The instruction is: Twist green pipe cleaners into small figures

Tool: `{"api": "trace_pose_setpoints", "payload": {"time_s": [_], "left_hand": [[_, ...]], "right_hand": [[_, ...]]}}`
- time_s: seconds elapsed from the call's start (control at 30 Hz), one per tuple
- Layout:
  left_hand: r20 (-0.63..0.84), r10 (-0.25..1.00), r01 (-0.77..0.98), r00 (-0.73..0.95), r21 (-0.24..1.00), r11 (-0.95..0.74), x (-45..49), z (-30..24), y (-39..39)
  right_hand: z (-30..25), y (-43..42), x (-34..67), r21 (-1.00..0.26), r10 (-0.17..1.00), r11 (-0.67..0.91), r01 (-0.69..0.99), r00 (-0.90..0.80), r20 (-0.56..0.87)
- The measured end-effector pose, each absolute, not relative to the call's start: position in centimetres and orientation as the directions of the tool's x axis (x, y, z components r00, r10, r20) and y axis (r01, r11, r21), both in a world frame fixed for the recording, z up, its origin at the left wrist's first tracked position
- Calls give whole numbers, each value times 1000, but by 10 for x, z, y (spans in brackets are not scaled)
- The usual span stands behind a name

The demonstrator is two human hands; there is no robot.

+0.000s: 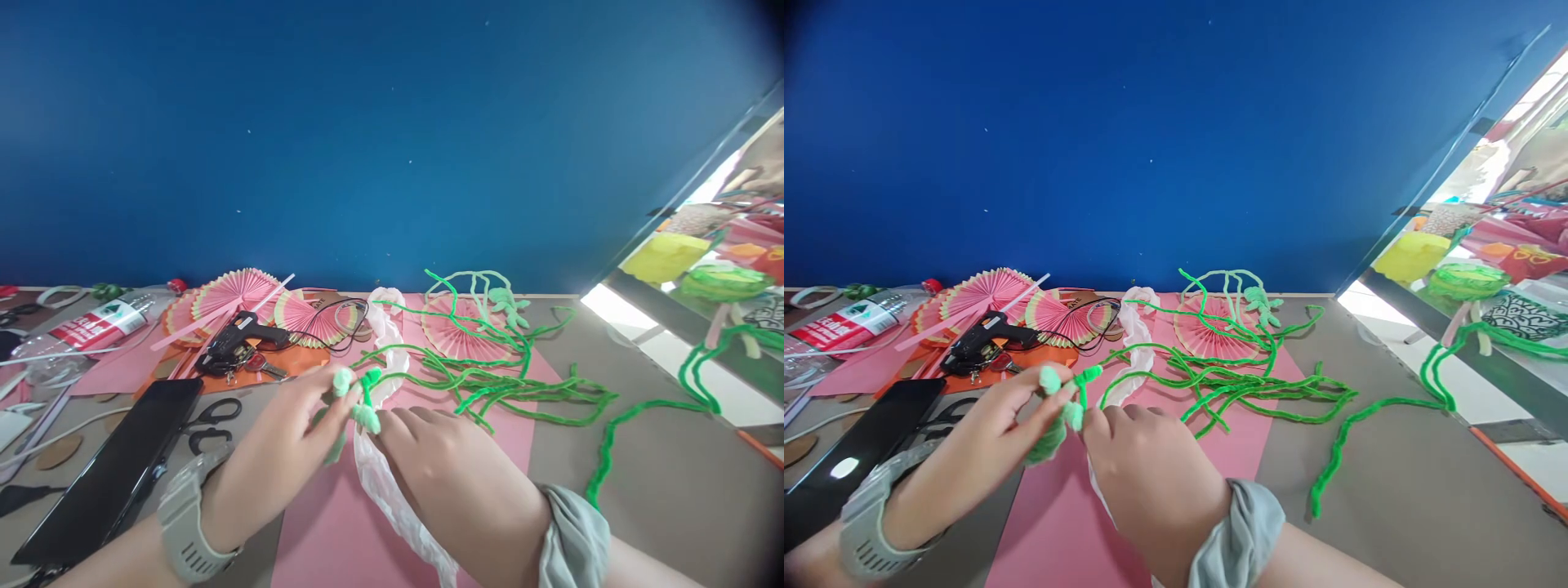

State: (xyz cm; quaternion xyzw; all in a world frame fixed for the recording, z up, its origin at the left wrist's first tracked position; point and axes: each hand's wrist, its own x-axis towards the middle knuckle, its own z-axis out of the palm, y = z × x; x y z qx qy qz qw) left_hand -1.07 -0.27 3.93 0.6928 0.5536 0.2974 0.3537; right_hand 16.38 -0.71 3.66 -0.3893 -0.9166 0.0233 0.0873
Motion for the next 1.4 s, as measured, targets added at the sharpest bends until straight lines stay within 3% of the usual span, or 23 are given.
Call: {"api": "trace_pose_setpoints", "payload": {"time_s": [0.07, 0.17, 0.27, 0.43, 0.53, 0.7, 0.8, 0.9, 1.03, 1.17, 1.27, 1.33, 1.4], "left_hand": [[60, 950, 682, 306, 683, -263, -11, 37, 1], [-3, 901, 733, 434, 582, -352, -11, 37, 3], [-140, 834, 688, 533, 646, -331, -11, 39, 2], [-261, 764, 557, 590, 817, -151, -10, 45, -2], [-237, 780, 465, 579, 882, -77, -9, 45, -5], [-150, 799, 394, 582, 912, -116, -7, 48, -10], [-124, 830, 393, 544, 911, -122, -8, 47, -9], [-98, 918, 534, 386, 835, -136, -10, 42, -5], [-30, 966, 704, 256, 691, -165, -12, 38, -1], [103, 953, 769, 283, 569, -290, -12, 39, 1], [81, 932, 795, 353, 499, -344, -11, 39, 2], [36, 921, 818, 388, 448, -362, -11, 38, 2], [-2, 904, 823, 427, 416, -387, -10, 36, 2]], "right_hand": [[35, -6, 165, -5, 665, 740, 673, -730, 155], [38, 1, 172, -19, 597, 797, 604, -783, 175], [41, 10, 178, -226, 595, 799, 557, -787, 163], [34, 16, 177, -693, 743, 540, 478, -657, 126], [23, 18, 174, -818, 809, 396, 417, -579, 97], [11, 25, 171, -900, 758, 329, 287, -649, 70], [11, 24, 171, -830, 806, 369, 417, -588, 63], [17, 19, 172, -630, 827, 448, 634, -561, 23], [32, 12, 174, -351, 806, 543, 763, -591, -38], [48, 9, 179, -139, 702, 693, 707, -706, -92], [54, 10, 183, -24, 593, 805, 593, -805, 14], [54, 12, 185, -30, 552, 833, 552, -828, 92], [50, 16, 185, -150, 526, 848, 509, -842, 120]]}}
